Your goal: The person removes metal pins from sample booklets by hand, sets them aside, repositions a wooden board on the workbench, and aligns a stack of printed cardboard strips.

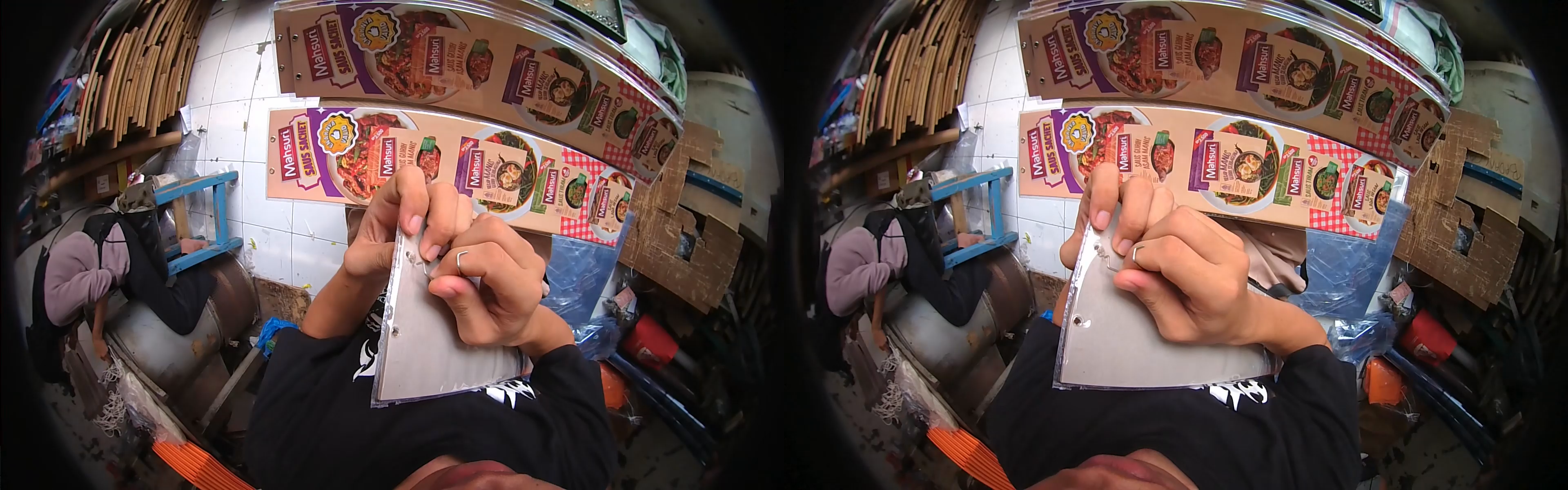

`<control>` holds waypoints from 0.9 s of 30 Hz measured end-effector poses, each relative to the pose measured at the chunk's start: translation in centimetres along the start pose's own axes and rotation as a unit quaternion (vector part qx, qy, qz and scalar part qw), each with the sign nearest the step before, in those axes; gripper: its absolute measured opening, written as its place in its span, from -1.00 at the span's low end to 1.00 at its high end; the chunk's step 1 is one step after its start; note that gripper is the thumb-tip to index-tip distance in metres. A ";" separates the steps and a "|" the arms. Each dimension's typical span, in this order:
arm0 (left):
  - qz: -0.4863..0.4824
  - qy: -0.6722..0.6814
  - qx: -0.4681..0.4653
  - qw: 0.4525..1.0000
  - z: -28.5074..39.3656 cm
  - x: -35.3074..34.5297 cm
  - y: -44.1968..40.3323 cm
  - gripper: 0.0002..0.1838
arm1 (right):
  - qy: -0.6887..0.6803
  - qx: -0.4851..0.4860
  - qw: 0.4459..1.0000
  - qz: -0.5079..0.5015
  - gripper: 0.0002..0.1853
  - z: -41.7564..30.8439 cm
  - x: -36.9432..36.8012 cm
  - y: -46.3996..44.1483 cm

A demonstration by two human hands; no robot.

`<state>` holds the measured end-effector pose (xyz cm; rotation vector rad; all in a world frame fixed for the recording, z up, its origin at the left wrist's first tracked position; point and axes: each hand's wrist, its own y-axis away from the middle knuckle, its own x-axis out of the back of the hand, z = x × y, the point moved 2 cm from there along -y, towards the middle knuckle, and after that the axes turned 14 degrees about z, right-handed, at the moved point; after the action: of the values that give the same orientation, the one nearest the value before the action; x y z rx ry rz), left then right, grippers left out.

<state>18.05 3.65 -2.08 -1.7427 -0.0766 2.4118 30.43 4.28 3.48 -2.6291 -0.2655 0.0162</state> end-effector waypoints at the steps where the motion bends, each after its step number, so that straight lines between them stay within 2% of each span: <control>1: 0.002 0.002 0.000 1.000 0.0 0.0 0.0 -0.71 | 0.000 0.000 1.000 0.000 -0.82 0.0 0.0 0.0; 27: 0.014 -0.059 -0.002 0.998 0.7 -0.5 0.6 -0.69 | 0.028 0.014 0.999 0.015 -0.82 -0.7 -0.5 0.3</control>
<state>17.47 2.99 -1.45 -1.6136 -0.0723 2.5353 30.03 3.62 3.95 -2.6013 -0.2038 -0.0440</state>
